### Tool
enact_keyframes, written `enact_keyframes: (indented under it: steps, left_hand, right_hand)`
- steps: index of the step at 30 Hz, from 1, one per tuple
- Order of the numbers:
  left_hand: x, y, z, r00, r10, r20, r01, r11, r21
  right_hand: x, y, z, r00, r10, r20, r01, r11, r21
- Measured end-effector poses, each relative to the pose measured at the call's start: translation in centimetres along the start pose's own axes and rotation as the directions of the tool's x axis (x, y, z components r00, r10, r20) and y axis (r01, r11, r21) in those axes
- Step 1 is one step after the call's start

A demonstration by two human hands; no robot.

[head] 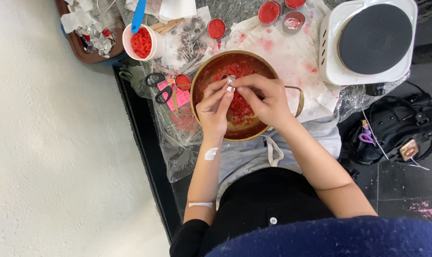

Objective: Preparing small candle containers by placing wicks inside them.

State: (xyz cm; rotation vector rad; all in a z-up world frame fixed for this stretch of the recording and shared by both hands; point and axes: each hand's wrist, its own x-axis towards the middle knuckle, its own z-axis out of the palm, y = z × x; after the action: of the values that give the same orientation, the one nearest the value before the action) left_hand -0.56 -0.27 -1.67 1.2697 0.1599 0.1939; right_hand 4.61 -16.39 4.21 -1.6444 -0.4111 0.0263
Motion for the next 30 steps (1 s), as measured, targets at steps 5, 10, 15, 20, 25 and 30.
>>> enact_keyframes:
  steps: [5,10,15,20,25,30]
  left_hand:
    - [0.3,0.6,0.9,0.996,0.086,0.019,-0.086,0.996,-0.01]
    - [0.2,0.9,1.2,0.977,0.211,0.027,-0.212,0.972,0.102]
    - [0.1,0.7,1.1,0.967,0.25,0.042,-0.254,0.944,0.211]
    - [0.1,0.4,0.9,0.977,0.213,0.008,-0.211,0.96,0.182]
    - [0.2,0.3,0.8,0.975,0.223,0.01,-0.222,0.962,0.156]
    - [0.2,0.5,0.8,0.982,0.187,0.003,-0.187,0.98,0.07]
  right_hand:
    - [-0.5,1.5,0.3,0.976,0.212,0.047,-0.215,0.91,0.354]
    - [-0.3,1.3,0.2,0.967,0.234,0.098,-0.253,0.847,0.468]
    - [-0.3,1.6,0.0,0.96,0.247,0.13,-0.278,0.824,0.493]
    - [-0.4,1.9,0.2,0.964,0.233,0.128,-0.266,0.837,0.478]
    - [-0.6,1.9,0.1,0.969,0.229,0.095,-0.248,0.879,0.407]
    - [-0.1,0.6,-0.2,0.997,0.076,0.025,-0.078,0.991,0.11]
